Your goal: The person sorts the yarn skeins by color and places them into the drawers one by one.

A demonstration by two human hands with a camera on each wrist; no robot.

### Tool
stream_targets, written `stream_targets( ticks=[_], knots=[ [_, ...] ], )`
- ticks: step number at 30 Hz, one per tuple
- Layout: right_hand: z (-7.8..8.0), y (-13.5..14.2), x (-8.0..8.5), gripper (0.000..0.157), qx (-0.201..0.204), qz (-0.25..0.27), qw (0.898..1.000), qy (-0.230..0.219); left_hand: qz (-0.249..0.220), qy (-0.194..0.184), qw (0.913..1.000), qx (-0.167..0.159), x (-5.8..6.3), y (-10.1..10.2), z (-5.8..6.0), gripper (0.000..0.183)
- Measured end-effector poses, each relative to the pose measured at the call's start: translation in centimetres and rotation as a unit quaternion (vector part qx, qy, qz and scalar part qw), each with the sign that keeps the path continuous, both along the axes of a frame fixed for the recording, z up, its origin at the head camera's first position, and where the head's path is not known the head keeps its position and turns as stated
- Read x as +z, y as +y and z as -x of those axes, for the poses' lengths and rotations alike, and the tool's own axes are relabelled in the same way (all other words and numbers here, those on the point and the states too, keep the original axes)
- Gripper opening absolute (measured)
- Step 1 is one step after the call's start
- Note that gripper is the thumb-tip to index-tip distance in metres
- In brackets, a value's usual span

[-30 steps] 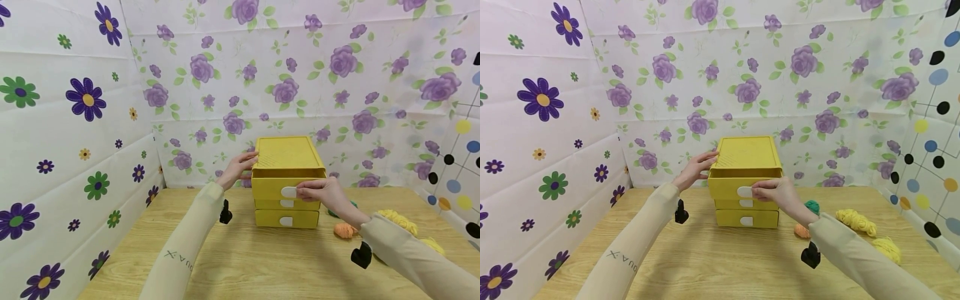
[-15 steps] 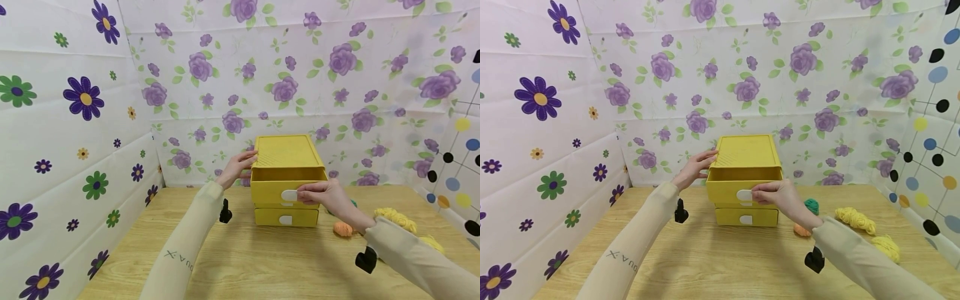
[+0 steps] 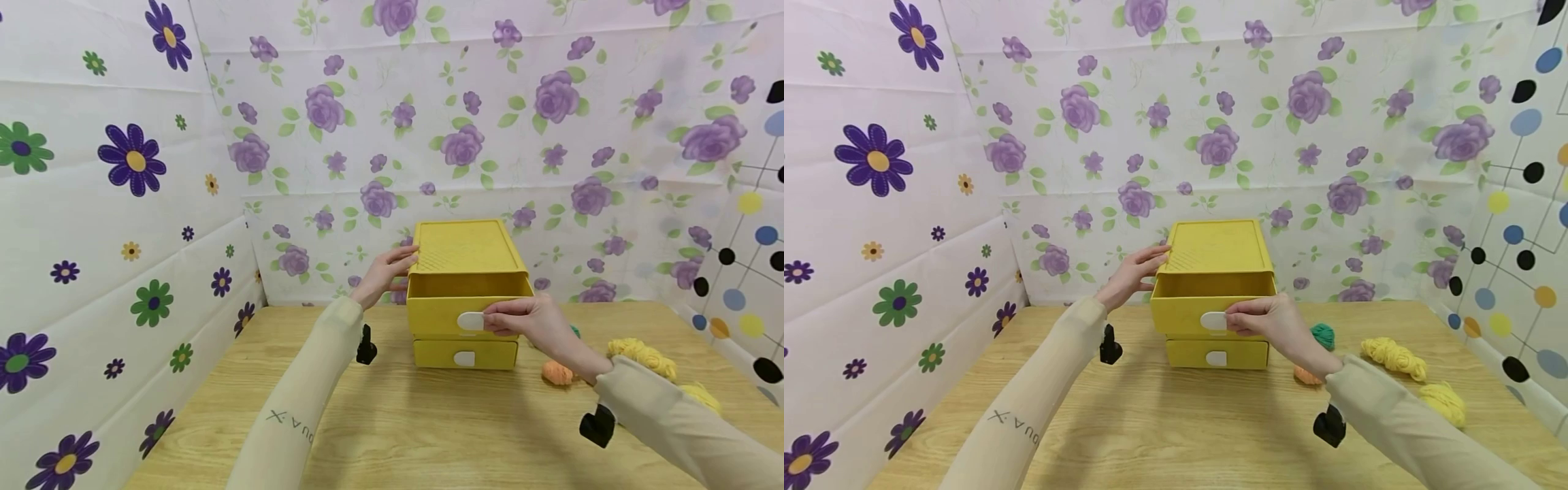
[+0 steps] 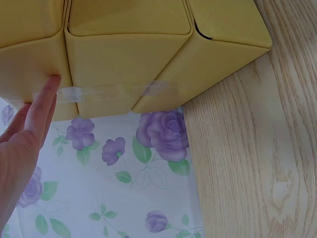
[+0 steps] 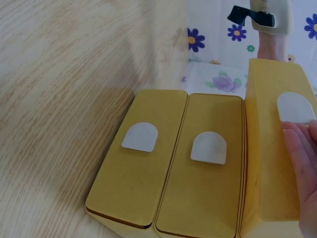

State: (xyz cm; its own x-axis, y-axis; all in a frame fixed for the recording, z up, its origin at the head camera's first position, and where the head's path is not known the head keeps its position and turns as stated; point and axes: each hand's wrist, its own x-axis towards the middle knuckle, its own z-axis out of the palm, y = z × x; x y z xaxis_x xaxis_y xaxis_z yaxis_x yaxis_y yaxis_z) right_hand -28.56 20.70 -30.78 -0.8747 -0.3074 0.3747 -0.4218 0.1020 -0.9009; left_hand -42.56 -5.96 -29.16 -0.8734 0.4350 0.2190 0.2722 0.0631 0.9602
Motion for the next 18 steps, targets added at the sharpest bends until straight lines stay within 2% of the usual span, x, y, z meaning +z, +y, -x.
stream_targets(
  ticks=[8, 12, 18],
  knots=[
    [-0.2, 0.1, 0.0, 0.023, -0.001, -0.003, 1.0, 0.003, -0.005, -0.003, 1.0, -0.006, -0.1, 0.0, 0.2, 0.044],
    [-0.2, 0.5, 0.0, 0.025, 0.015, -0.008, 1.0, 0.006, -0.002, 0.0, 1.0, -0.005, -0.1, 0.0, 0.3, 0.044],
    [-0.3, 2.0, 0.3, 0.026, 0.031, -0.01, 0.997, 0.067, -0.001, -0.004, 1.0, -0.003, 0.0, 0.0, 0.1, 0.042]
  ],
)
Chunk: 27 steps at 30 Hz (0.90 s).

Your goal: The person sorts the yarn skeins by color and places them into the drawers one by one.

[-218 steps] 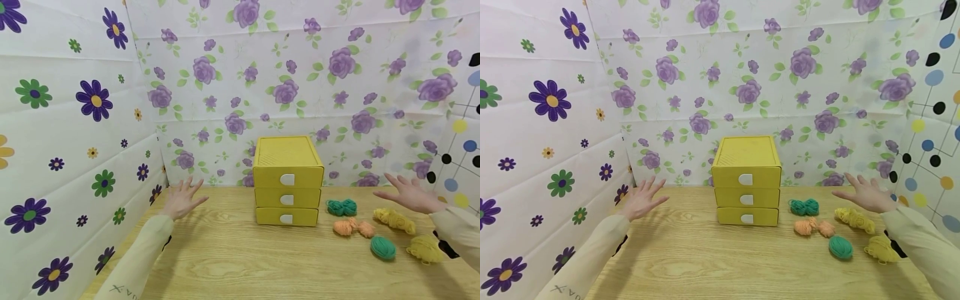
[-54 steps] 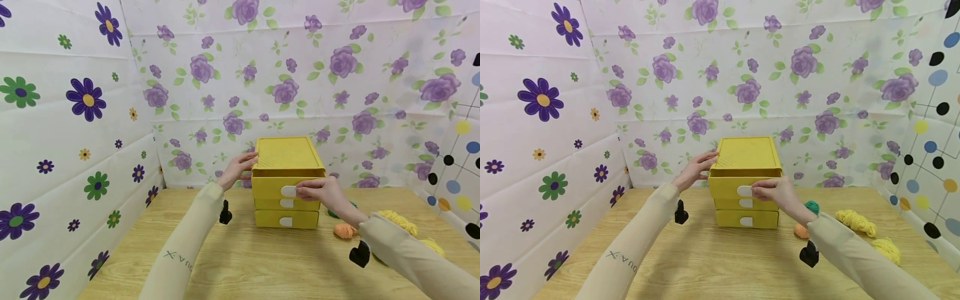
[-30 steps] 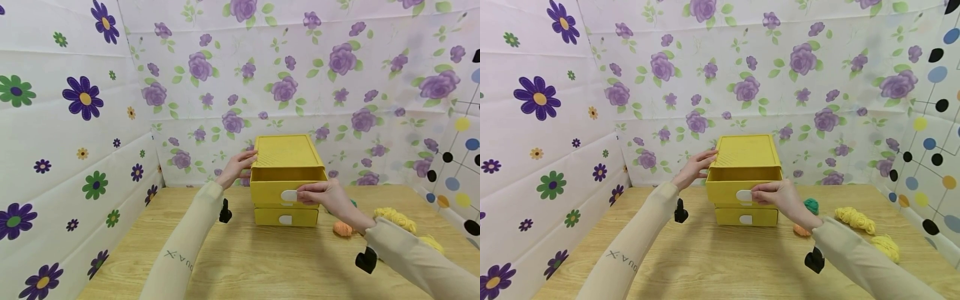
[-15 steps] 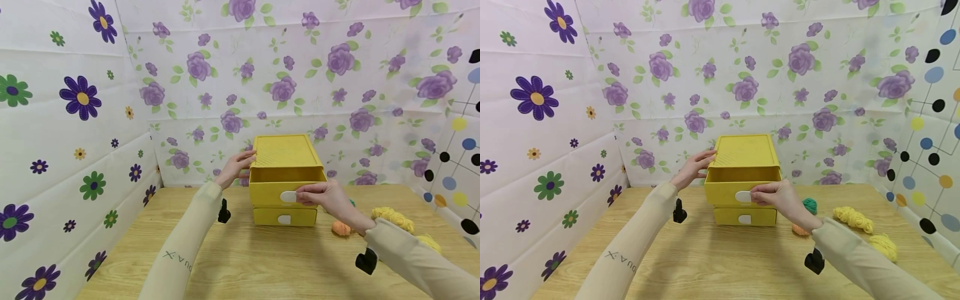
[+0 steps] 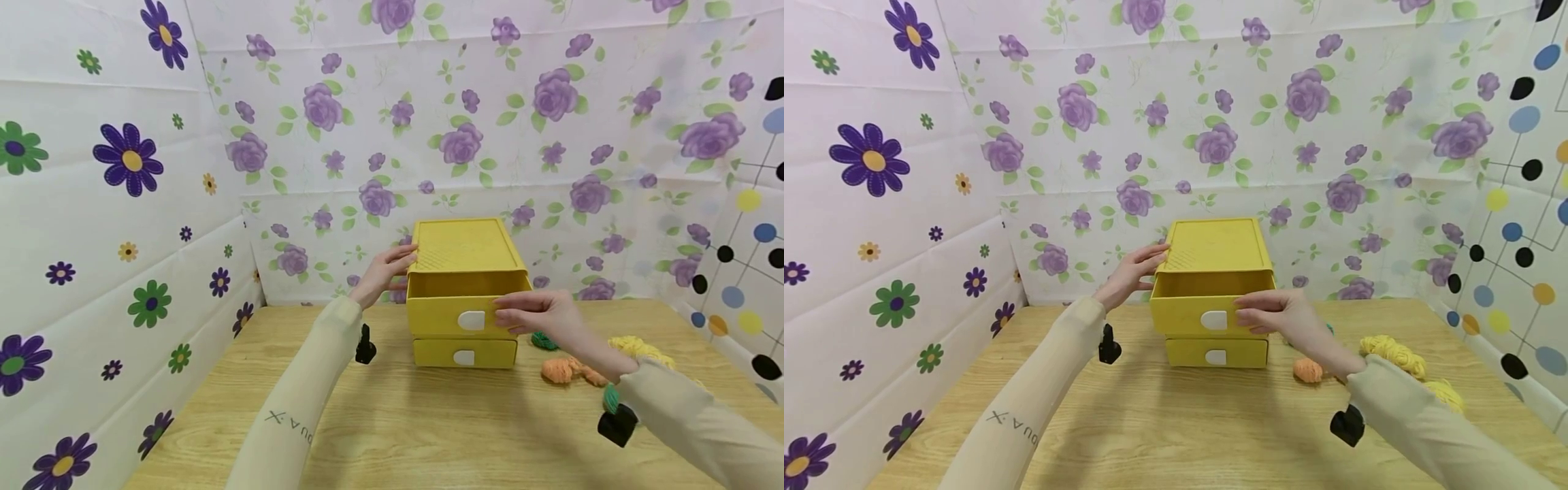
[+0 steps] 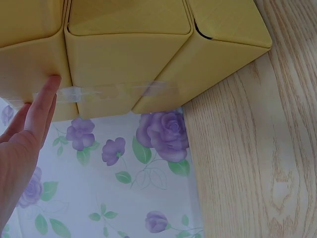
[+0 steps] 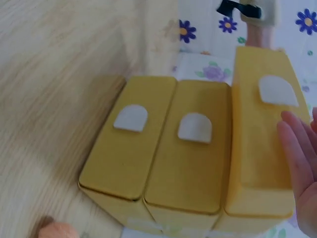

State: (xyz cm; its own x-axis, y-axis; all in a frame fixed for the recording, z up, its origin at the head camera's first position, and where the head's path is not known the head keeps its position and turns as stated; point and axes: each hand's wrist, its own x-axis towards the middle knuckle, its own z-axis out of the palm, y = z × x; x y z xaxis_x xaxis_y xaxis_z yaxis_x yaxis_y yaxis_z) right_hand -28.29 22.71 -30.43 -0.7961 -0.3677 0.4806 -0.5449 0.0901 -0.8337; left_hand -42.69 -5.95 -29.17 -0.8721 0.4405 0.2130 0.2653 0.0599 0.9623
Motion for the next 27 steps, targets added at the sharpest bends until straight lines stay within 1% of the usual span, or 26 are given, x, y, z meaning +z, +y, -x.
stream_targets(
  ticks=[3, 5, 9, 12, 14, 18, 21, 27],
  knots=[
    [-0.3, 1.0, 0.6, 0.023, -0.001, 0.011, 0.999, 0.031, 0.001, 0.001, 1.0, 0.001, 0.0, 0.0, -0.1, 0.043],
    [-0.6, 1.6, 1.0, 0.022, -0.004, 0.025, 0.999, 0.043, 0.001, 0.001, 1.0, 0.0, 0.0, 0.0, -0.1, 0.044],
    [-1.1, 2.8, 1.7, 0.021, -0.03, 0.047, 0.997, 0.045, 0.004, 0.003, 1.0, -0.003, 0.0, -0.1, 0.0, 0.044],
    [-1.4, 3.6, 2.0, 0.021, -0.052, 0.047, 0.997, 0.039, 0.007, 0.008, 0.9999, -0.005, -0.1, 0.0, 0.0, 0.044],
    [-1.4, 4.1, 2.1, 0.021, -0.054, 0.05, 0.996, 0.04, 0.007, 0.009, 0.9999, -0.005, -0.1, -0.1, 0.0, 0.044],
    [-1.2, 5.2, 2.1, 0.022, -0.074, 0.046, 0.995, 0.046, 0.008, 0.008, 0.9999, -0.003, -0.1, 0.0, -0.1, 0.044],
    [-0.8, 6.1, 2.0, 0.022, -0.102, 0.037, 0.993, 0.043, 0.008, 0.008, 0.9999, -0.001, 0.0, 0.0, -0.2, 0.044],
    [0.4, 7.9, 1.0, 0.026, -0.136, 0.007, 0.99, 0.035, 0.013, 0.014, 0.9998, 0.002, 0.0, 0.0, -0.2, 0.044]
  ],
)
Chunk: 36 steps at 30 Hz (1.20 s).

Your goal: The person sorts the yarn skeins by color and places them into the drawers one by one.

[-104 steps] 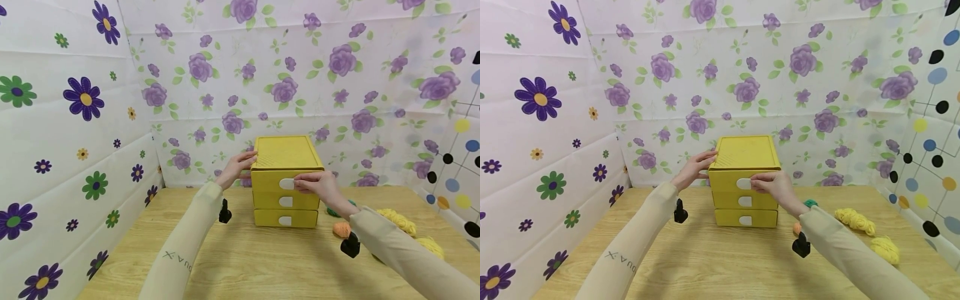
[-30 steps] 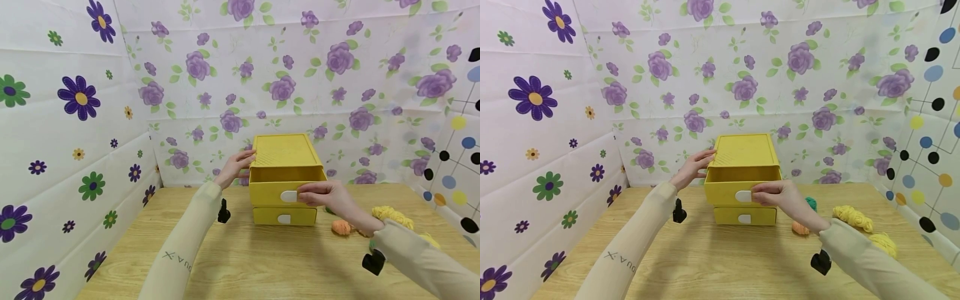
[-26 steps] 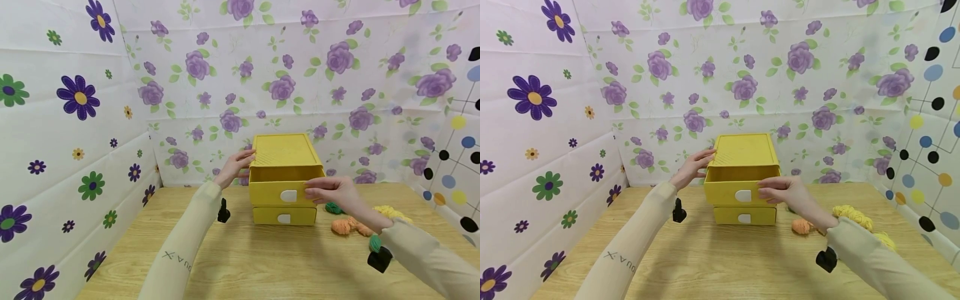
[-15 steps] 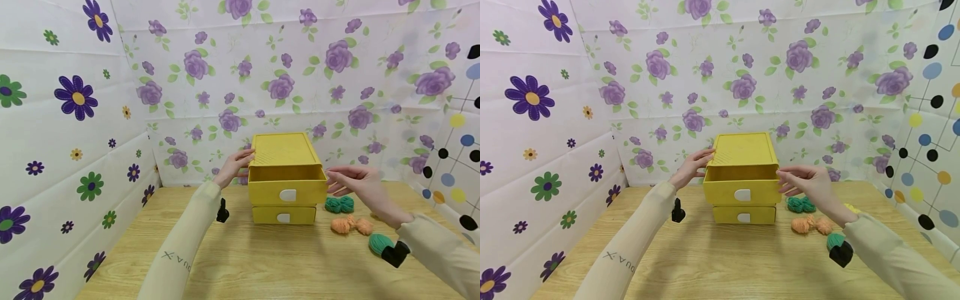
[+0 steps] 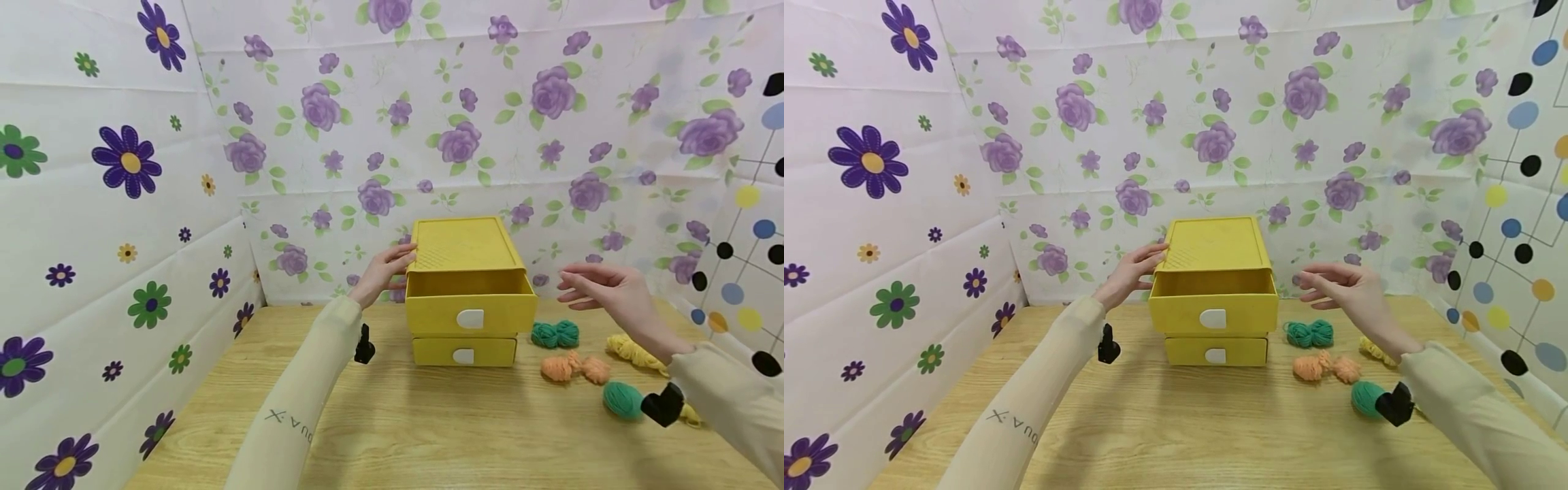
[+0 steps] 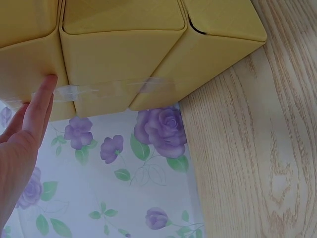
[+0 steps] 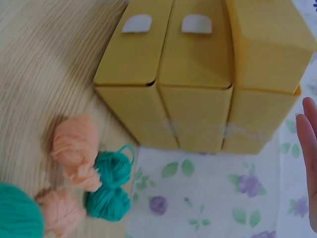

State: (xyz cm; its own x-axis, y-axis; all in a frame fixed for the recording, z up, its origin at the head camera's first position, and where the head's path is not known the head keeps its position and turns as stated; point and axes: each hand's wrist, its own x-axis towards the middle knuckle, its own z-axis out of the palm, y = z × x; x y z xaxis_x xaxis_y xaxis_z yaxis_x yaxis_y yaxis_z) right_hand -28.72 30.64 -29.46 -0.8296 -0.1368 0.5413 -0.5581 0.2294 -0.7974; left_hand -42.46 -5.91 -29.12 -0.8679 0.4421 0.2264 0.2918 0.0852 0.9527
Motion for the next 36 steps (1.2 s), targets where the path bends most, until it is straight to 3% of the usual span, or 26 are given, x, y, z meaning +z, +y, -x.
stream_targets(
  ticks=[5, 8, 14, 18, 24, 32, 36],
  knots=[
    [0.9, 1.3, -1.2, 0.026, 0.005, -0.022, 0.999, -0.025, 0.003, 0.001, 1.0, -0.001, 0.0, 0.0, 0.2, 0.043],
    [1.4, 2.1, -1.9, 0.029, 0.034, -0.062, 0.995, -0.073, 0.002, -0.001, 1.0, -0.002, 0.0, 0.0, 0.3, 0.043],
    [2.0, 3.1, -3.2, 0.038, 0.107, -0.182, 0.961, -0.176, -0.002, -0.001, 1.0, -0.002, 0.0, 0.0, 0.2, 0.044],
    [2.5, 3.1, -3.9, 0.038, 0.138, -0.205, 0.952, -0.179, -0.003, -0.001, 1.0, 0.001, 0.1, 0.1, 0.1, 0.044],
    [3.0, 3.2, -5.1, 0.04, 0.141, -0.243, 0.944, -0.172, -0.002, -0.002, 1.0, 0.0, -0.1, 0.1, 0.1, 0.044],
    [3.5, 3.4, -6.6, 0.049, 0.154, -0.312, 0.915, -0.206, -0.003, -0.002, 1.0, -0.002, -0.2, 0.0, 0.2, 0.044],
    [3.9, 3.0, -7.1, 0.047, 0.165, -0.32, 0.912, -0.196, -0.005, -0.002, 1.0, -0.004, -0.1, 0.0, 0.2, 0.044]
  ],
)
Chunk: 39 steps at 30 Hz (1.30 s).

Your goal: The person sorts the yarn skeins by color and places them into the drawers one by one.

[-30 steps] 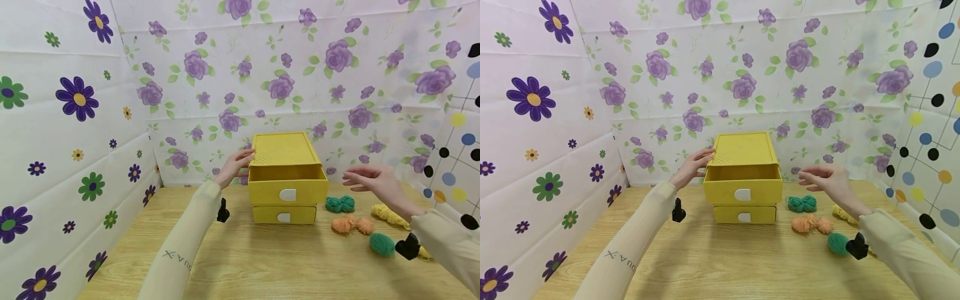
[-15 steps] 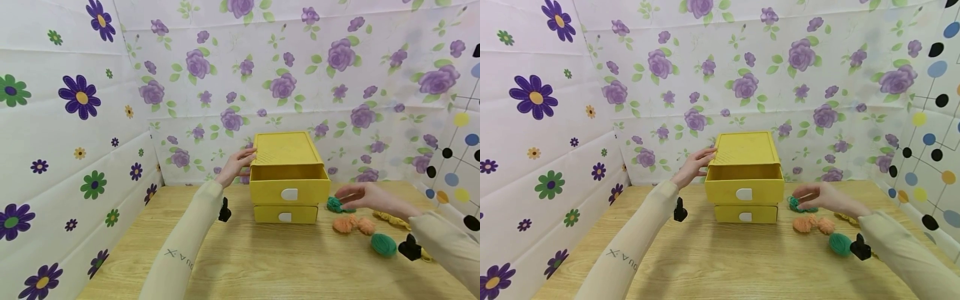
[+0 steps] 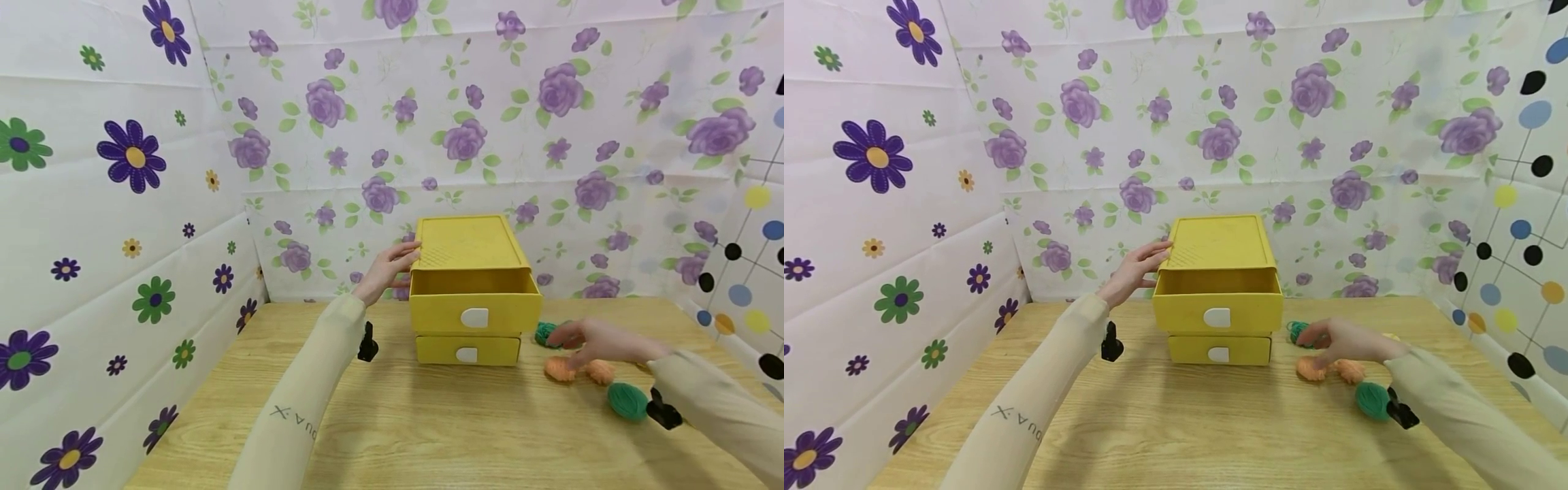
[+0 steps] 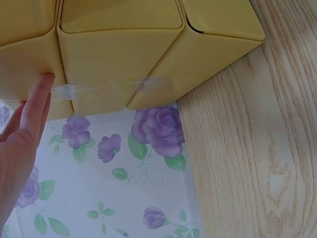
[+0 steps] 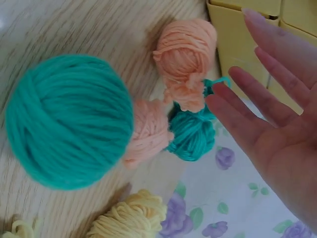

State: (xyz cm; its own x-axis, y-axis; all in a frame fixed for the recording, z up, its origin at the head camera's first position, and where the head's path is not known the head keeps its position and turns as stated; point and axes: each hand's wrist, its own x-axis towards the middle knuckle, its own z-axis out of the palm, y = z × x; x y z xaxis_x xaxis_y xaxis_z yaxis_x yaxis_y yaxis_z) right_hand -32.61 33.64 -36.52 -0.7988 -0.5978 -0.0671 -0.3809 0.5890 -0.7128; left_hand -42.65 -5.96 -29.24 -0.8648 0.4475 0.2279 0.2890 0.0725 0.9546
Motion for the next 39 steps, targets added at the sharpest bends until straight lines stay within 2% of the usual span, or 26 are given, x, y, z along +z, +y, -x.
stream_targets(
  ticks=[4, 9, 13, 16, 24, 33, 37, 39],
  knots=[
    [0.4, -0.2, -0.4, 0.045, 0.013, -0.003, 1.0, 0.025, 0.001, -0.002, 1.0, -0.002, 0.0, 0.0, 0.0, 0.044],
    [0.6, -0.4, -1.0, 0.044, 0.014, -0.008, 1.0, 0.022, -0.006, -0.005, 1.0, -0.002, 0.0, 0.0, 0.1, 0.044],
    [0.7, -0.5, -1.5, 0.036, 0.027, -0.017, 0.999, 0.04, -0.004, -0.002, 1.0, -0.001, -0.1, 0.0, 0.1, 0.044],
    [0.8, -0.4, -1.9, 0.036, 0.027, -0.031, 0.998, 0.056, 0.001, 0.003, 1.0, 0.0, -0.1, 0.0, 0.1, 0.044],
    [1.3, -0.5, -2.8, 0.038, 0.02, -0.04, 0.997, 0.063, 0.001, 0.005, 1.0, 0.0, -0.1, 0.0, 0.0, 0.045],
    [1.3, -0.6, -2.5, 0.035, 0.02, -0.037, 0.995, 0.092, 0.004, 0.002, 1.0, -0.003, 0.0, 0.1, 0.1, 0.045],
    [1.2, -0.5, -1.6, 0.033, 0.017, -0.026, 0.995, 0.1, 0.007, 0.005, 1.0, -0.003, 0.0, 0.1, 0.1, 0.045],
    [1.1, -0.5, -1.0, 0.033, 0.008, -0.017, 0.996, 0.084, 0.01, 0.008, 0.9999, -0.004, 0.0, 0.0, 0.0, 0.044]
  ],
)
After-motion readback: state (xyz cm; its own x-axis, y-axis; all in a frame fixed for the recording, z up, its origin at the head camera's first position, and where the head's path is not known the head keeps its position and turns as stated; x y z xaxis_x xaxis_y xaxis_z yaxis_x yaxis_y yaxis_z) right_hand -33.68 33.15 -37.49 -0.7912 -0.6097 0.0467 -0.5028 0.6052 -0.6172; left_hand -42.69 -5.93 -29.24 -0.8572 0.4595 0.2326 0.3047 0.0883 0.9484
